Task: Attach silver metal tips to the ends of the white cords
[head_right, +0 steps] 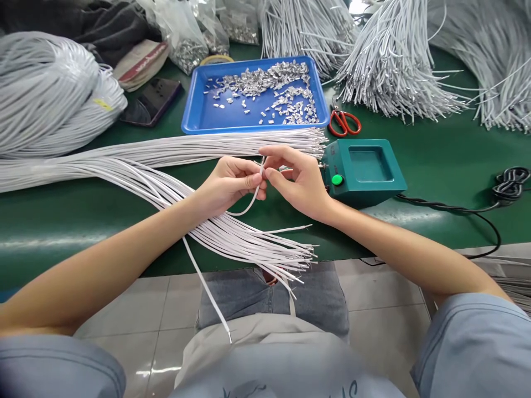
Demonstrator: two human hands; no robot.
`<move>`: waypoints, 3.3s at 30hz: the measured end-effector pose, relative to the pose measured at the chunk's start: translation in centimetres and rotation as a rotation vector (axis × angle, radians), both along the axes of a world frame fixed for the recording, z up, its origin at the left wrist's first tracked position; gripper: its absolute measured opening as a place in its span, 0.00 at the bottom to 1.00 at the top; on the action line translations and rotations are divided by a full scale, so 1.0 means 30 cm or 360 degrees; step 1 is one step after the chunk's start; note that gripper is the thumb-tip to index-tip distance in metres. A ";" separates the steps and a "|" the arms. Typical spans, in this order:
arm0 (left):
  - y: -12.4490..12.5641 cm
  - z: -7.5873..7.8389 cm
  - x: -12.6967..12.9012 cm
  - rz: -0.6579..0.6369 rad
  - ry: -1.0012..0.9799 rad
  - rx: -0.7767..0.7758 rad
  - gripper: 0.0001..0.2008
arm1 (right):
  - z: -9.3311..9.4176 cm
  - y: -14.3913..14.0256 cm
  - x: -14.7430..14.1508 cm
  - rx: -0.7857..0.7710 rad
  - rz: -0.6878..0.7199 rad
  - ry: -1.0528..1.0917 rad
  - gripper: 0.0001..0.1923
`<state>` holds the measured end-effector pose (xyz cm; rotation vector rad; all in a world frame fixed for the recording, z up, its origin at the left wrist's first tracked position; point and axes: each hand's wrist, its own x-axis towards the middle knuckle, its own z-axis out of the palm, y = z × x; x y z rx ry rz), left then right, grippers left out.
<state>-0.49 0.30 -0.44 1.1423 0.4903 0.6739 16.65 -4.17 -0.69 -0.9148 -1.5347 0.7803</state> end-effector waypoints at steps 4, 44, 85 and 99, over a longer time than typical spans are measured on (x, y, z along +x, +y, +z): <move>0.002 -0.004 -0.002 -0.0008 -0.0028 -0.0013 0.12 | -0.003 -0.002 -0.005 0.0048 -0.0063 0.0056 0.11; -0.007 0.002 0.006 0.0078 0.0024 0.0044 0.16 | 0.008 -0.009 -0.002 -0.0084 -0.0051 0.0161 0.09; -0.009 -0.003 0.009 0.0089 0.0066 0.0252 0.17 | 0.029 -0.013 -0.008 -0.0178 -0.0039 0.0120 0.08; -0.010 0.000 0.018 0.0293 0.0215 0.0441 0.20 | 0.038 -0.032 -0.007 -0.0049 -0.0141 0.0010 0.03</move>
